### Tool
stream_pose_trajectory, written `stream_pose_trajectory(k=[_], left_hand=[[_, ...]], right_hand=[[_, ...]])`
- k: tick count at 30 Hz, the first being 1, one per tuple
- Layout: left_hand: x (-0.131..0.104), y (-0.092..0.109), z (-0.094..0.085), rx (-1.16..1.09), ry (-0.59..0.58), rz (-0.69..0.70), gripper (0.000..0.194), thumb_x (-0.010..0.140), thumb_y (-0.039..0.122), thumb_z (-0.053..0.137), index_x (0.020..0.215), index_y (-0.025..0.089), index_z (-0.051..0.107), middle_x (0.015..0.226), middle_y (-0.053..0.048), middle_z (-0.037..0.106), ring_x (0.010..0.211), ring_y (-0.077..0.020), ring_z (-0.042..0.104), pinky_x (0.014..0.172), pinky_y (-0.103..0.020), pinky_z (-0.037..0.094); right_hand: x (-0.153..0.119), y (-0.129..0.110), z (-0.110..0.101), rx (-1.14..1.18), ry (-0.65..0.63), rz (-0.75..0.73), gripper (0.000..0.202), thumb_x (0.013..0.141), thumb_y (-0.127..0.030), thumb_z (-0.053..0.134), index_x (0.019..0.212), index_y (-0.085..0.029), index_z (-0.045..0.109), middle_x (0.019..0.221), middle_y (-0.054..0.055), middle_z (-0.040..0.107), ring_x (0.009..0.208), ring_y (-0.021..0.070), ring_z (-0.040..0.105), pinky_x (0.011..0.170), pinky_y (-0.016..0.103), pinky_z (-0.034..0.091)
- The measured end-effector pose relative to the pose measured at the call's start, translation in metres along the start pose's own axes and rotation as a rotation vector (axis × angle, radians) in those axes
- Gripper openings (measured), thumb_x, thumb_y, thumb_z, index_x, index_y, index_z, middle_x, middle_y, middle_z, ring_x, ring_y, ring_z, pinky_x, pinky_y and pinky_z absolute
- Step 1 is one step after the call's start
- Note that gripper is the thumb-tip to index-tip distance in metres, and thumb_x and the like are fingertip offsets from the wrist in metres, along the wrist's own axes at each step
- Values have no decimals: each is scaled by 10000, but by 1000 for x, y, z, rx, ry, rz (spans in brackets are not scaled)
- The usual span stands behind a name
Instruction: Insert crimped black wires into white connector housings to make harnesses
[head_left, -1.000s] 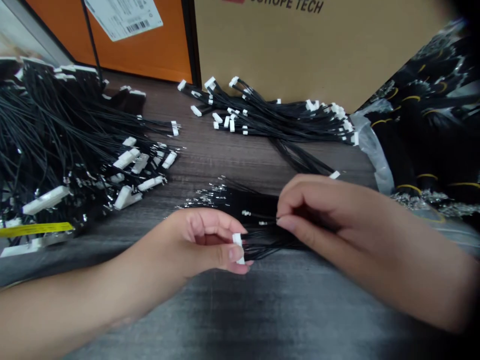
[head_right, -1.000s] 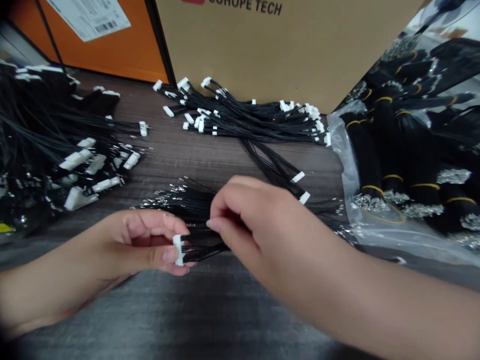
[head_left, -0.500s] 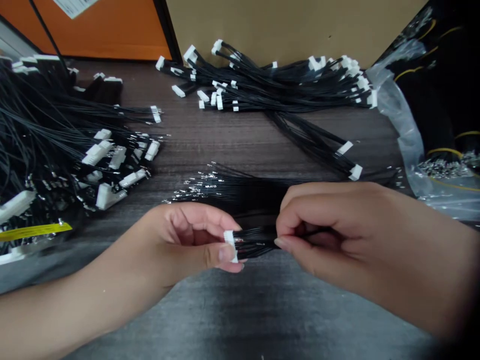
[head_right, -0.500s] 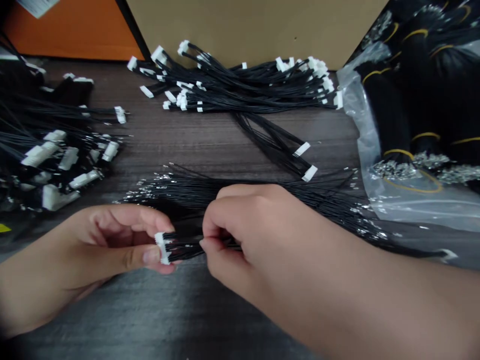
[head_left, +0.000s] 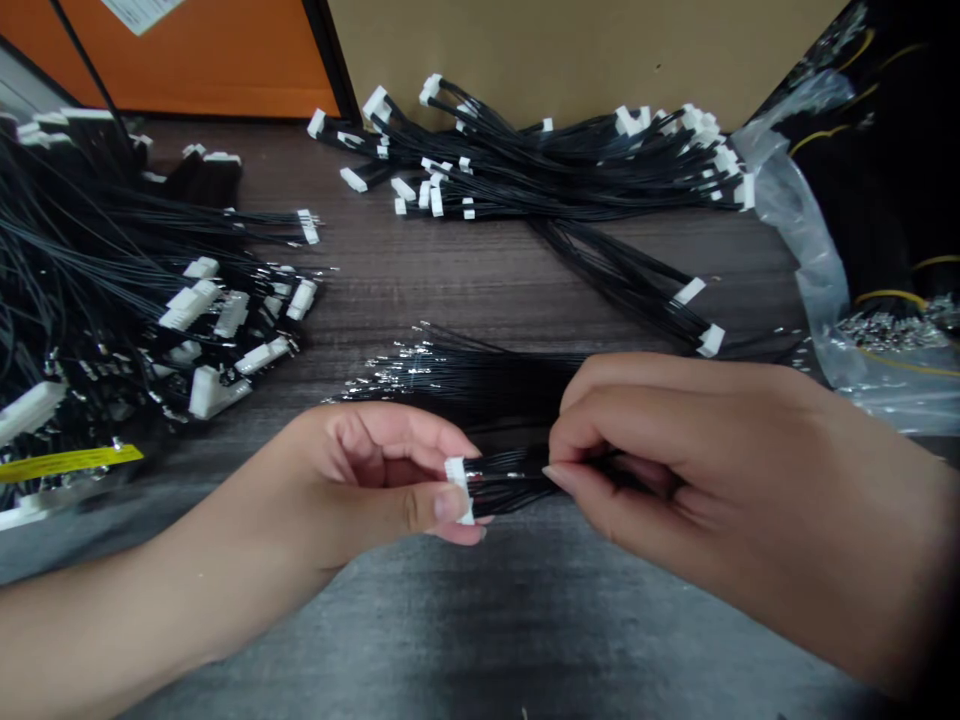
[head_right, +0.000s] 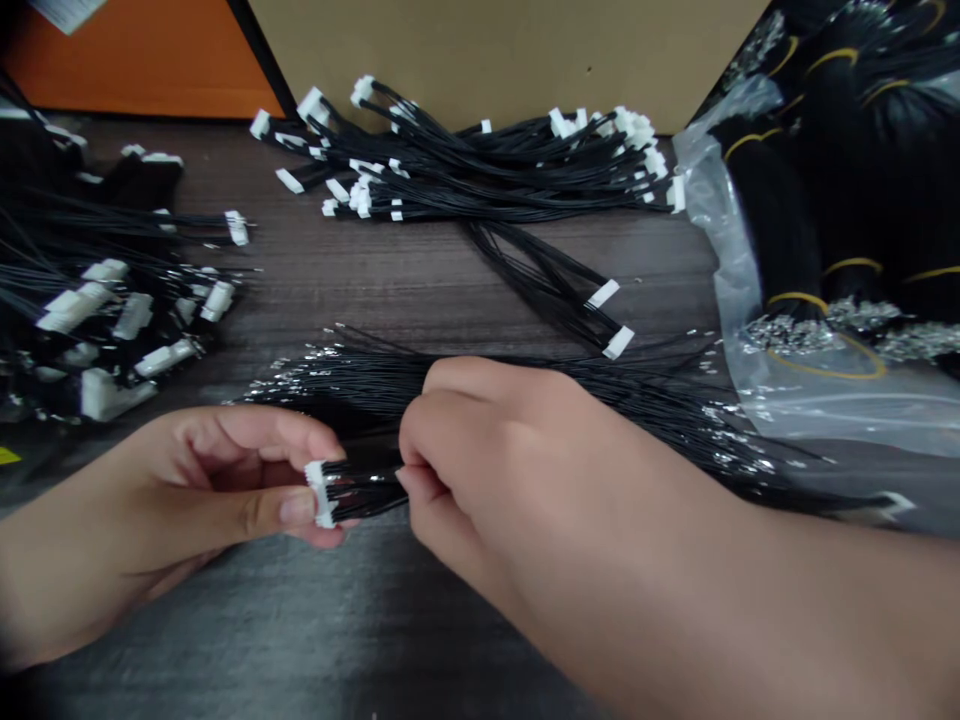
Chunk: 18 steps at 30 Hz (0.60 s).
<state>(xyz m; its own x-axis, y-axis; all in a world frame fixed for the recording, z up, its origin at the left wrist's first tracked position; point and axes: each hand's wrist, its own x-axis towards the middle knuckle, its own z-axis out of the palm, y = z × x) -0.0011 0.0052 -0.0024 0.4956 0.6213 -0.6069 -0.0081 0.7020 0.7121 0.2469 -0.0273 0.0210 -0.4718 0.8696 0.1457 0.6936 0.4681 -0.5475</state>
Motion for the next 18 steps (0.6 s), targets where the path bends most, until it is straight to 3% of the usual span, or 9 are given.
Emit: stream_pose_trajectory(k=[6,15,18], left_hand=[[-3,3,1,27,-39,-18,150,845,87,928,891,223,884,768,78,887,743,-104,861,727,-135,635],[-4,1,-1,52,-54,-6,120,860,135,951,881,240,895,766,63,892,744,-95,845,732,-128,627],[-4,1,-1,61,-46,-18,130,857,120,949,873,235,892,765,63,890,738,-94,841,726,-130,622]], right_hand=[[-1,-2,1,133,-89,105,261,931,-124,545,704,-234,611,706,-89,613,509,34,478,454,222,329],[1,-1,0,180,-123,142,258,922,-123,542,692,-226,597,668,-94,601,474,28,467,431,209,323],[0,-2,1,120,-133,180,249,968,-197,583,723,-231,617,681,-59,613,520,71,504,492,231,372]])
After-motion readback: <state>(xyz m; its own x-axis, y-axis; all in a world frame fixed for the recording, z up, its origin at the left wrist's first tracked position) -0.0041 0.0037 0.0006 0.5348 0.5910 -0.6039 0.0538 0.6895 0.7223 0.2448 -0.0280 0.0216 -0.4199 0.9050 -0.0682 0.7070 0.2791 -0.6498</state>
